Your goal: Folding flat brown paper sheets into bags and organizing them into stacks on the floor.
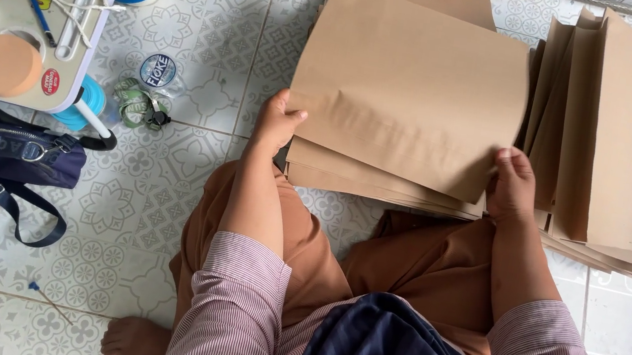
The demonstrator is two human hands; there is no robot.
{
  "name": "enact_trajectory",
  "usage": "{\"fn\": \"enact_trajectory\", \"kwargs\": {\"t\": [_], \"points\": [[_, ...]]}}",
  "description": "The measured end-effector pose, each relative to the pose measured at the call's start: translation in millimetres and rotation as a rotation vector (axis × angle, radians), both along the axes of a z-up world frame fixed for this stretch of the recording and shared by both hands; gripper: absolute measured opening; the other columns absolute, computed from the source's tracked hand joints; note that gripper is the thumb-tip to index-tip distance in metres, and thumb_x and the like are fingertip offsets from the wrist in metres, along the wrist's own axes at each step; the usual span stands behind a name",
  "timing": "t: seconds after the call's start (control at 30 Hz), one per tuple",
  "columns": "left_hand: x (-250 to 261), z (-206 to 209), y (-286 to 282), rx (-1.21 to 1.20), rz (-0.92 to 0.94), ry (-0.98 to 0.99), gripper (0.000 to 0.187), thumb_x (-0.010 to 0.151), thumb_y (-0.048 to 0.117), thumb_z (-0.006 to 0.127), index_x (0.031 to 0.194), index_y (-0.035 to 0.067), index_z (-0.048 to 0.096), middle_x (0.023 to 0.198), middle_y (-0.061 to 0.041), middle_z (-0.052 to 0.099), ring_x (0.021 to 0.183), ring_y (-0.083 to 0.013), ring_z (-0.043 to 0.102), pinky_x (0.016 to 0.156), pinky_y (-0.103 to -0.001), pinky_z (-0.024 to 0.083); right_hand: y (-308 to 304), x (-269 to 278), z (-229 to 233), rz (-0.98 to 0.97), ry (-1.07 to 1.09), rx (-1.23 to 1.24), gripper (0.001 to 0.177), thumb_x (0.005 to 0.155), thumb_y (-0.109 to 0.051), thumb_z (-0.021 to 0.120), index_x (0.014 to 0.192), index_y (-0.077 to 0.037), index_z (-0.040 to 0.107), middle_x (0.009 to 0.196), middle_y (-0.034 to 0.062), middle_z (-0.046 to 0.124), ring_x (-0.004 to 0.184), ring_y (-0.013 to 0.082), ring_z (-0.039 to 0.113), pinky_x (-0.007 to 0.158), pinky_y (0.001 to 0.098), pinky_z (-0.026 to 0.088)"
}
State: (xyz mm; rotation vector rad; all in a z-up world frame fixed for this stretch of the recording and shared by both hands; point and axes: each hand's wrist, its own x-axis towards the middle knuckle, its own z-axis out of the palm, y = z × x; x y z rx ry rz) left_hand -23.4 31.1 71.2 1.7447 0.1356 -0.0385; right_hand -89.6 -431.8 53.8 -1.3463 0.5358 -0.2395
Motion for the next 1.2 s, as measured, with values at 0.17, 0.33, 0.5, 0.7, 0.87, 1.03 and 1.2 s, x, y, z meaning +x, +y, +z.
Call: {"fn": "enact_trajectory", "kwargs": {"t": [0.17, 0.33, 0.5, 0.7, 0.87, 1.03, 1.2], "points": [[1, -5, -1, 0.186, 0.088, -0.007, 0.030, 0.083, 0.014, 0.078, 0.112, 0.012, 0.069, 0.100, -0.012, 0.073, 0.100, -0.0280, 0.072, 0.086, -0.043, 0.056, 20, -18, 39, 0.324, 0.027, -0.066, 0.054, 0.092, -0.009, 0.079, 0.140, -0.011, 0.054, 0.100, 0.0001, 0.066, 0.093, 0.0125, 0.068, 0.086, 0.0295, 0.057], [-1, -2, -10, 0.212, 0.110, 0.000, 0.031, 0.084, 0.013, 0.077, 0.113, 0.014, 0.070, 0.101, -0.010, 0.073, 0.103, -0.0264, 0.072, 0.089, -0.040, 0.056, 17, -22, 37, 0.433, 0.047, -0.194, 0.093, 0.080, 0.004, 0.084, 0.157, -0.006, 0.033, 0.108, 0.0109, 0.066, 0.100, 0.0204, 0.066, 0.089, 0.0362, 0.056], [-5, 12, -10, 0.238, 0.066, 0.033, 0.020, 0.084, 0.011, 0.076, 0.103, 0.007, 0.070, 0.092, -0.013, 0.074, 0.092, -0.0308, 0.071, 0.084, -0.044, 0.055, 23, -22, 53, 0.325, -0.052, -0.410, 0.079, 0.086, 0.008, 0.080, 0.153, -0.004, 0.040, 0.108, 0.0121, 0.065, 0.107, 0.0221, 0.062, 0.100, 0.0363, 0.051], [14, -25, 3, 0.693, 0.034, 0.139, 0.026, 0.077, 0.037, 0.084, 0.087, 0.018, 0.069, 0.079, -0.002, 0.071, 0.085, -0.0298, 0.073, 0.073, -0.043, 0.057, 2, -11, 23, 0.255, 0.001, -0.588, 0.056, 0.091, 0.000, 0.080, 0.138, -0.012, 0.054, 0.102, 0.0056, 0.071, 0.097, 0.0126, 0.066, 0.089, 0.0283, 0.055], [15, -18, -8, 0.748, 0.025, 0.241, 0.027, 0.084, 0.040, 0.080, 0.095, 0.018, 0.069, 0.091, -0.002, 0.073, 0.099, -0.0310, 0.073, 0.085, -0.046, 0.058, 2, -7, 17, 0.241, 0.106, -0.766, 0.048, 0.091, -0.012, 0.085, 0.130, -0.010, 0.059, 0.095, 0.0050, 0.073, 0.092, 0.0173, 0.068, 0.084, 0.0349, 0.056], [23, -44, -13, 0.764, 0.026, 0.304, 0.028, 0.086, 0.042, 0.078, 0.101, 0.021, 0.068, 0.101, 0.000, 0.075, 0.107, -0.0293, 0.072, 0.091, -0.047, 0.058, -10, 9, -13, 0.224, 0.203, -0.978, 0.051, 0.084, -0.024, 0.093, 0.124, -0.010, 0.064, 0.088, 0.0020, 0.070, 0.087, 0.0235, 0.071, 0.077, 0.0425, 0.059], [21, -40, -16, 0.742, 0.041, 0.317, 0.029, 0.087, 0.036, 0.078, 0.108, 0.018, 0.069, 0.104, -0.005, 0.075, 0.108, -0.0304, 0.072, 0.092, -0.046, 0.059, 0, 9, -7, 0.250, 0.226, -0.992, 0.051, 0.087, -0.020, 0.090, 0.127, -0.005, 0.063, 0.091, 0.0082, 0.070, 0.095, 0.0311, 0.070, 0.082, 0.0490, 0.058]]}}
